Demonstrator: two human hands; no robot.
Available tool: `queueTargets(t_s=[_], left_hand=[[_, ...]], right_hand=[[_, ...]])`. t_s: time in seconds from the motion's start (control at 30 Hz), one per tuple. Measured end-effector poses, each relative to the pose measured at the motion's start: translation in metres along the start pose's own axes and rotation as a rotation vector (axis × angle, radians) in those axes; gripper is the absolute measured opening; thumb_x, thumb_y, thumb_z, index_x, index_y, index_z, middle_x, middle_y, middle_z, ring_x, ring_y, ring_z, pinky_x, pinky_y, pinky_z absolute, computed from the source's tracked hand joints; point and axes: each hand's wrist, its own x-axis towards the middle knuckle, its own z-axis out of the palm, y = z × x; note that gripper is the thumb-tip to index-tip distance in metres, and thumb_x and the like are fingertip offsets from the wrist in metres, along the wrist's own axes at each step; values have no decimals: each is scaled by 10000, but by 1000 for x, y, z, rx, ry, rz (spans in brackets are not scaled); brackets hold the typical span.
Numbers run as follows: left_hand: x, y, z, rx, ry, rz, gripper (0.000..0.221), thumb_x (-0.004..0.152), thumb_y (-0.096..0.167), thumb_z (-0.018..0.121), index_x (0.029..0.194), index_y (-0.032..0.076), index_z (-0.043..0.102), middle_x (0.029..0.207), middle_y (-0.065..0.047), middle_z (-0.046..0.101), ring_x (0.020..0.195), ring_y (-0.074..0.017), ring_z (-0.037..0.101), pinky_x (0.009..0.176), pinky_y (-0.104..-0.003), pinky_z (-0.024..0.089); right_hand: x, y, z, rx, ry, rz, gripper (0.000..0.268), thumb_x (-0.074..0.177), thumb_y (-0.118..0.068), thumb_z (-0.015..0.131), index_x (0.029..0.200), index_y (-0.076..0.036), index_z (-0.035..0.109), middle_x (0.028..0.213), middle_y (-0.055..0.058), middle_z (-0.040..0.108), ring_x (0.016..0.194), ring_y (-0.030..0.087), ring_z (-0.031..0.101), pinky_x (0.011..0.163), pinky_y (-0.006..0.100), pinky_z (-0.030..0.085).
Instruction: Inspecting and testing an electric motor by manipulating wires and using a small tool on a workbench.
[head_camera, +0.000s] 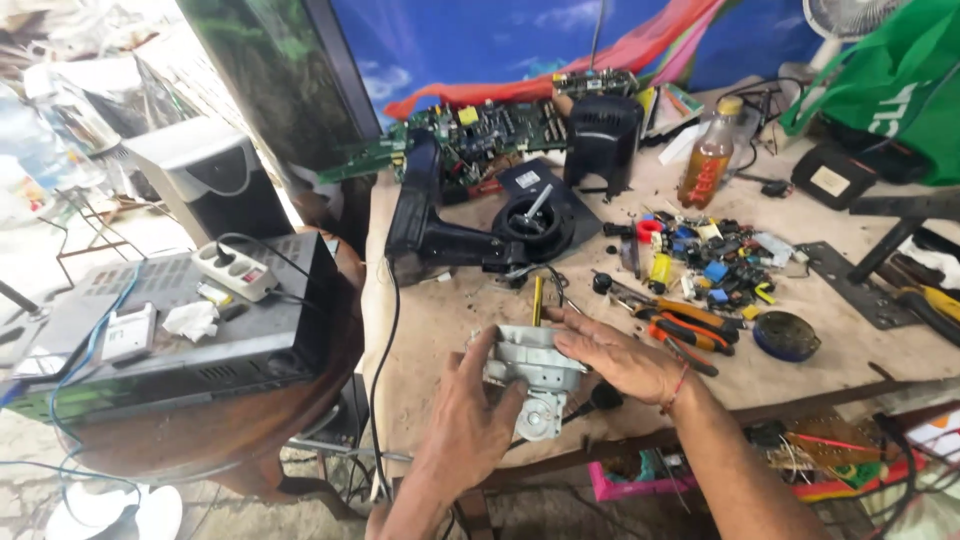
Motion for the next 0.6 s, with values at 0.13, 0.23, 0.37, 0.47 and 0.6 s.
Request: queueTargets(t_s=[0.13, 0.23, 0.37, 0.47, 0.6], left_hand=[[-5, 5, 3, 16, 24, -9, 626, 862, 201, 700, 1466, 147, 544, 1137, -119, 631, 886, -239, 685, 792, -363, 567], [16, 3, 7, 181, 151, 193, 532, 815, 336, 798, 1322, 206, 704, 1174, -140, 566, 898, -278, 644, 767, -395, 546], [47, 3, 10, 232, -15, 548, 524, 790, 420, 820, 1266, 247, 683, 1550, -260, 372, 1359, -487, 353, 1058, -624, 299], [60, 11, 15, 121, -222, 593, 570, 786, 340, 834, 1294, 208, 610, 1468, -251, 472, 1335, -563, 421, 1066, -680, 347], [72, 20, 26, 274, -261, 683, 570, 855, 414, 777, 1384, 263, 626, 1239, -198, 618, 1146, -460, 643, 1052, -618, 456]], right_hand=[[-17, -19, -5, -171, 65, 177, 650, 892, -514, 516, 1486, -255, 574, 1487, -45, 645, 1251, 119, 657, 993, 263, 518], [-14, -8, -15, -138, 45, 7, 552, 969, -378, 492, 1491, -217, 576, 1308, -41, 732, 1069, 93, 664, 916, 244, 521], [-30, 9, -13, -142, 151, -108, 547, 1028, -425, 374, 1514, -227, 529, 1453, 53, 639, 1294, 268, 583, 1087, 432, 449], [-47, 28, -28, -222, 360, -174, 493, 1043, -408, 437, 1463, -201, 591, 1377, 114, 675, 1312, 342, 584, 1093, 499, 461], [-73, 57, -44, -575, 673, -161, 350, 1002, -307, 599, 1312, -175, 696, 1109, 96, 775, 1085, 300, 717, 941, 413, 571]])
